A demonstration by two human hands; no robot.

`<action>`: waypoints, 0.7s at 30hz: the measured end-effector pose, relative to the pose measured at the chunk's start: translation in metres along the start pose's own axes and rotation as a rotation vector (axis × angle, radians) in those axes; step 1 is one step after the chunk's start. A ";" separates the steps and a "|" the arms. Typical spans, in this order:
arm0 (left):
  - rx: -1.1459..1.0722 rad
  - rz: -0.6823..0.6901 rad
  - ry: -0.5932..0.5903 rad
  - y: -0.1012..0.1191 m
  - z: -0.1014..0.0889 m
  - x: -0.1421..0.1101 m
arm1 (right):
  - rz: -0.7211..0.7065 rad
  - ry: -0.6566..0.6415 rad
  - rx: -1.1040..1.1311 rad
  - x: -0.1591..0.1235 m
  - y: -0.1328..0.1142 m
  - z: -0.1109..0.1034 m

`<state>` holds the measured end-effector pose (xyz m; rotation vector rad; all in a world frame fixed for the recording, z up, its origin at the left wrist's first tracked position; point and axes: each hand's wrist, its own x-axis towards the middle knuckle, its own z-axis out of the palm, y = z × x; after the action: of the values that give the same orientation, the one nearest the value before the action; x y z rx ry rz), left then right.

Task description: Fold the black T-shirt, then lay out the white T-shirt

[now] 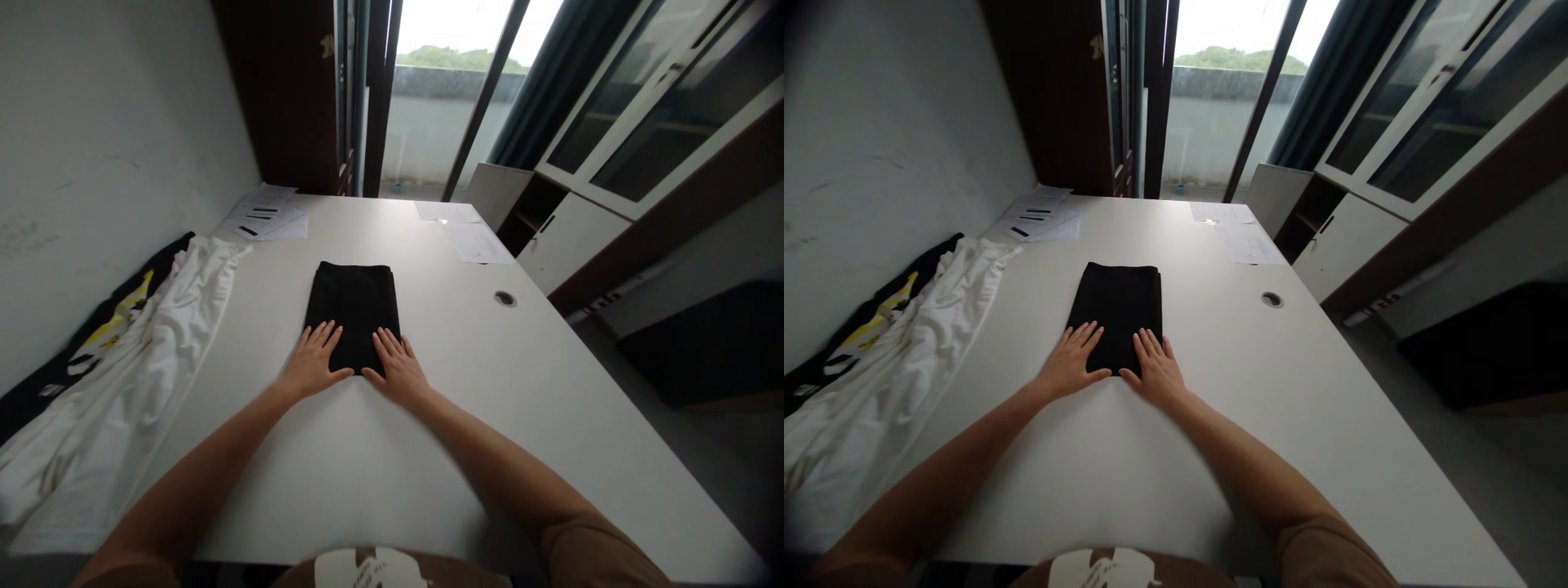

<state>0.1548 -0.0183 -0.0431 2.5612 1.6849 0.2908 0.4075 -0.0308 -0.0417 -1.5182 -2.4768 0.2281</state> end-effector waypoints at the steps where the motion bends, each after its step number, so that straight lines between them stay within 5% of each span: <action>1: -0.001 0.000 -0.004 0.000 0.000 0.000 | 0.017 -0.006 0.001 0.000 0.002 0.001; 15: 0.043 -0.073 -0.058 -0.029 -0.004 -0.002 | 0.041 0.002 0.036 -0.004 0.015 -0.002; 21: 0.118 -0.218 -0.011 -0.056 0.002 -0.001 | 0.141 0.167 0.088 0.000 0.027 0.001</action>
<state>0.1043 0.0035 -0.0534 2.4196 2.0123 0.1690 0.4306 -0.0180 -0.0491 -1.6073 -2.2061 0.2208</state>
